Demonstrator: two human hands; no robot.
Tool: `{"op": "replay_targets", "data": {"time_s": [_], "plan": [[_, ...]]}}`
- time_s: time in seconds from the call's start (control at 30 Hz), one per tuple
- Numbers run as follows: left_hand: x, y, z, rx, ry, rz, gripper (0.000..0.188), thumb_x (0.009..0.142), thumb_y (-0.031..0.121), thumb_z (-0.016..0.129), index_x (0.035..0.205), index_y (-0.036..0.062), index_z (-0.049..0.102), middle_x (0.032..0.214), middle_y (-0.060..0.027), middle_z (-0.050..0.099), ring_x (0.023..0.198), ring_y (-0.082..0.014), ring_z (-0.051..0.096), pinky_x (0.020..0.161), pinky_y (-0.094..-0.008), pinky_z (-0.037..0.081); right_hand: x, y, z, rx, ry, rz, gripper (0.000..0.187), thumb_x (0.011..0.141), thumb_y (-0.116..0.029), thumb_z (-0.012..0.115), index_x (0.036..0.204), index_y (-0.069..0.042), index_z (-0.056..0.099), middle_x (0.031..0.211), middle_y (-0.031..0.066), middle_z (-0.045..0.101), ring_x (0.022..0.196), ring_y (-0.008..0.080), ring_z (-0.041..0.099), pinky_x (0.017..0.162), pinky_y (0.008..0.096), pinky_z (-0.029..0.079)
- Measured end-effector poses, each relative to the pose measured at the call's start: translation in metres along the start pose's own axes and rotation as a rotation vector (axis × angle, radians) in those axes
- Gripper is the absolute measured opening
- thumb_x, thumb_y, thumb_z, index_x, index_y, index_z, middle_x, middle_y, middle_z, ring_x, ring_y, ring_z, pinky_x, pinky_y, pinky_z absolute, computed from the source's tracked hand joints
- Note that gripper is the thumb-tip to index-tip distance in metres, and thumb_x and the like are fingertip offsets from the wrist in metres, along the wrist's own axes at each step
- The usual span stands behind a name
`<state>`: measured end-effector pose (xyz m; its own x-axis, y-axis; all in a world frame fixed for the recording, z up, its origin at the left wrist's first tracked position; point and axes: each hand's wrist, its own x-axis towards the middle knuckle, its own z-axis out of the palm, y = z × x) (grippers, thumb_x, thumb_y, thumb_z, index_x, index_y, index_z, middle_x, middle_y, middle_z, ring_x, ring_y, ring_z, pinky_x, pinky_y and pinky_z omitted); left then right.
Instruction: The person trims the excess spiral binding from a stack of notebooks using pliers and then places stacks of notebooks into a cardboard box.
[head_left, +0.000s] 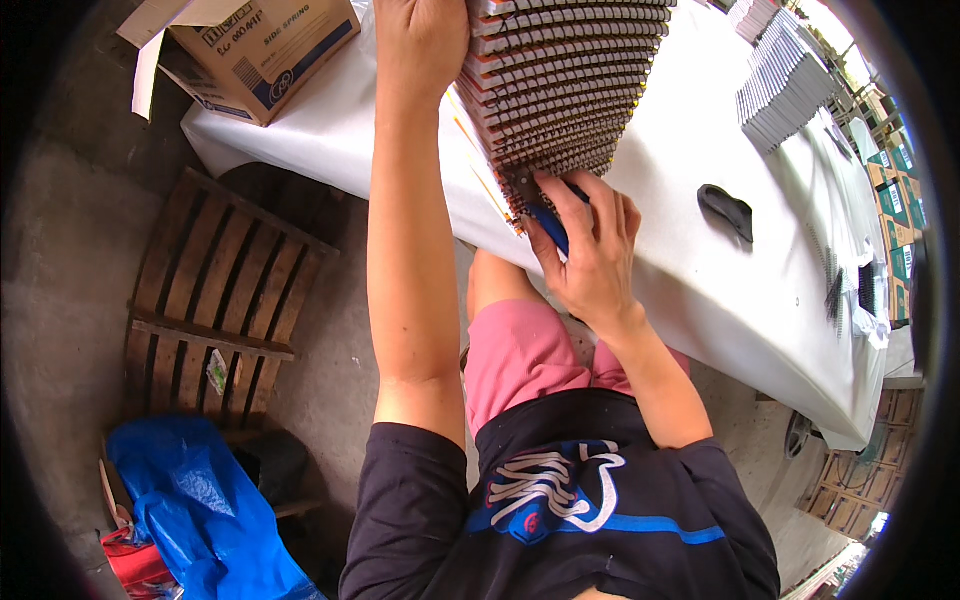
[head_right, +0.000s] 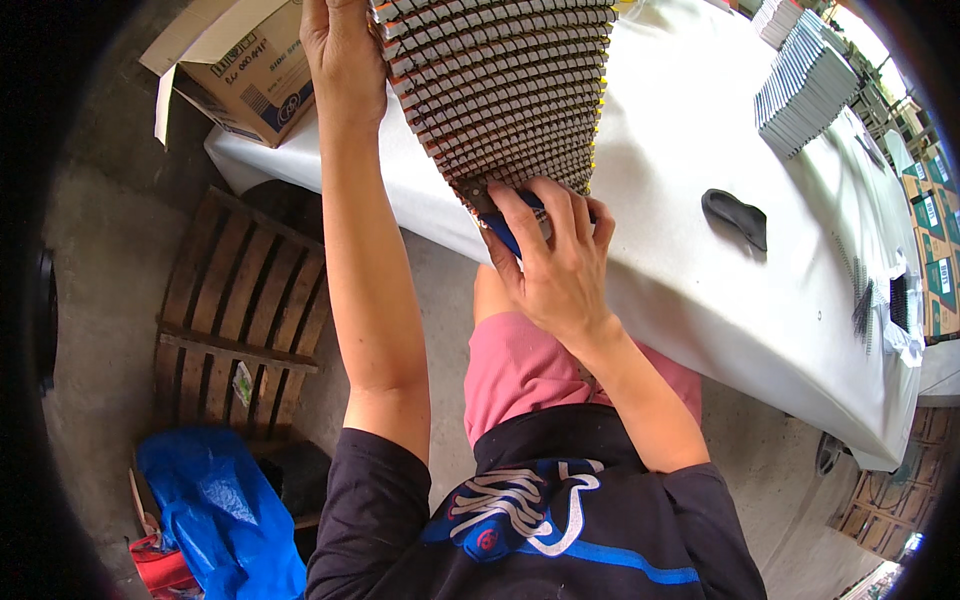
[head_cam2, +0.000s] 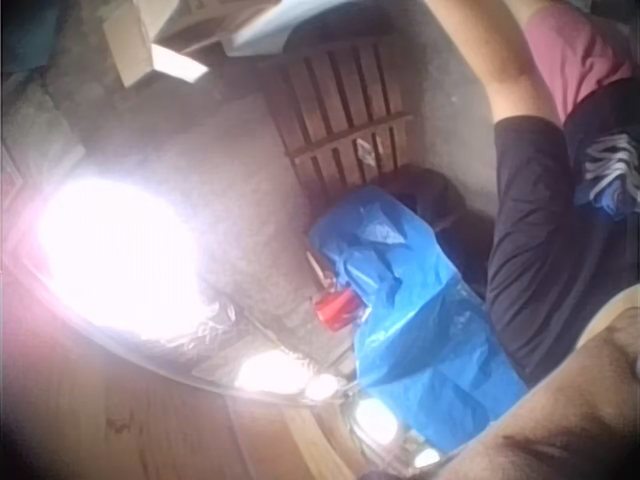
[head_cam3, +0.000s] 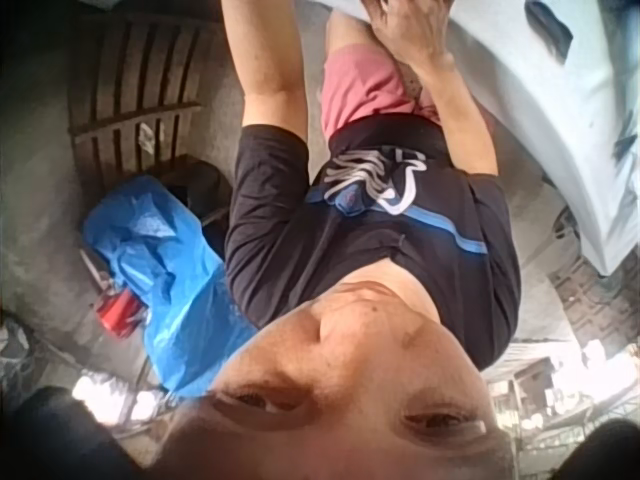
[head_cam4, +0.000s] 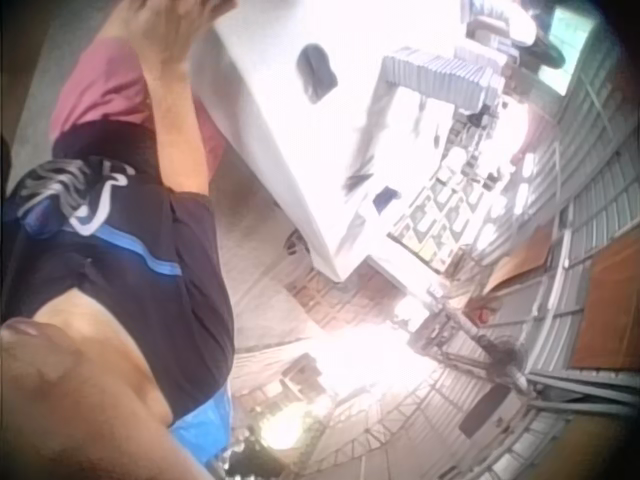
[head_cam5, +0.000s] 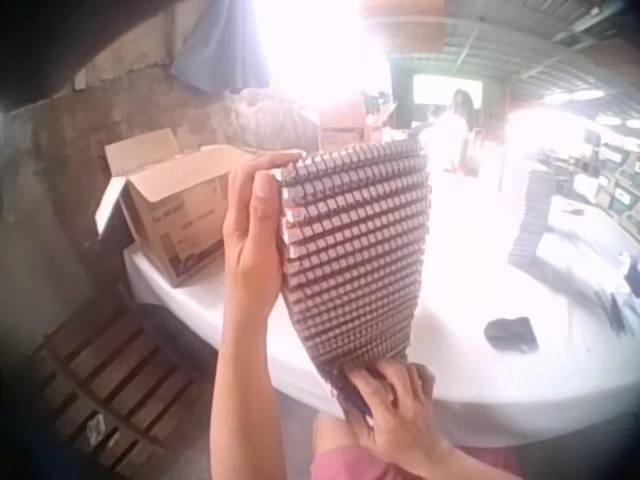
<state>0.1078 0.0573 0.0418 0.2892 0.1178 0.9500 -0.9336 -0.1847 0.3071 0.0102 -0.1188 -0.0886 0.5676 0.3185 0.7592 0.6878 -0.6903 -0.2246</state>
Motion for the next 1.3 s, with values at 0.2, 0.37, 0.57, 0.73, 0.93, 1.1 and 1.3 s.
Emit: {"op": "replay_targets", "data": {"time_s": [0.2,0.37,0.57,0.73,0.93,1.1,1.3], "plan": [[0.0,-0.001,-0.001,-0.059,0.0,-0.047,0.032,0.1,0.029,0.04,0.111,0.004,0.057,0.095,-0.0007,0.053,0.086,-0.007,0.049,0.077,-0.0213,0.04,-0.006,0.008,0.001,-0.072,0.083,-0.077,0.041,0.079,-0.029,0.067,0.119,-0.024,0.058,0.114,0.0038,0.05,0.103,0.0207,0.052,0.095,0.0443,0.025],[-0.002,-0.001,0.001,-0.11,0.012,-0.083,0.032,0.1,0.028,0.04,0.111,0.004,0.057,0.094,-0.0009,0.054,0.085,-0.0067,0.05,0.076,-0.0208,0.041,0.001,0.012,0.007,-0.123,0.049,-0.119,0.043,0.078,-0.029,0.067,0.119,-0.026,0.058,0.113,0.0029,0.051,0.103,0.02,0.052,0.094,0.0466,0.024],[0.0,-0.006,-0.002,-0.1,-0.004,-0.039,0.032,0.1,0.029,0.04,0.112,0.0043,0.057,0.094,-0.0008,0.056,0.083,-0.0063,0.052,0.074,-0.0203,0.043,0.003,0.014,0.006,-0.11,0.038,-0.178,0.044,0.076,-0.02,0.071,0.118,-0.02,0.059,0.113,0.0039,0.053,0.098,0.0216,0.054,0.085,0.0357,0.033],[-0.002,-0.007,0.001,-0.25,0.0,-0.128,0.032,0.1,0.029,0.04,0.113,0.0045,0.056,0.094,-0.0012,0.058,0.082,-0.006,0.054,0.072,-0.0197,0.045,0.002,0.004,0.006,0.37,-0.05,0.052,0.032,0.084,-0.02,0.063,0.116,-0.016,0.058,0.1,0.0052,0.056,0.084,0.0208,0.057,0.065,0.0307,0.041],[-0.003,-0.006,-0.002,-0.203,0.007,-0.134,0.033,0.1,0.03,0.039,0.115,0.0042,0.055,0.096,-0.0016,0.058,0.084,-0.0065,0.054,0.073,-0.02,0.044,0.001,-0.013,-0.008,1.223,-0.316,0.737,0.029,0.09,-0.021,0.058,0.115,-0.005,0.054,0.096,0.0137,0.056,0.081,0.0278,0.058,0.067,0.0331,0.047],[-0.001,-0.004,-0.001,-0.135,0.021,-0.113,0.034,0.1,0.03,0.039,0.114,0.0034,0.055,0.097,-0.0025,0.057,0.086,-0.0077,0.053,0.076,-0.0217,0.044,-0.011,0.002,0.0,0.28,-0.025,0.113,0.037,0.086,-0.025,0.063,0.119,-0.011,0.055,0.108,0.0086,0.052,0.096,0.0233,0.053,0.083,0.0366,0.037],[-0.001,-0.006,-0.001,-0.129,0.034,-0.122,0.034,0.1,0.031,0.039,0.113,0.0032,0.055,0.097,-0.0028,0.057,0.087,-0.0081,0.053,0.076,-0.0222,0.044,-0.006,0.005,0.005,0.037,-0.003,0.0,0.04,0.08,-0.027,0.068,0.117,-0.02,0.058,0.111,0.0044,0.051,0.099,0.0202,0.051,0.089,0.0421,0.029]]}}
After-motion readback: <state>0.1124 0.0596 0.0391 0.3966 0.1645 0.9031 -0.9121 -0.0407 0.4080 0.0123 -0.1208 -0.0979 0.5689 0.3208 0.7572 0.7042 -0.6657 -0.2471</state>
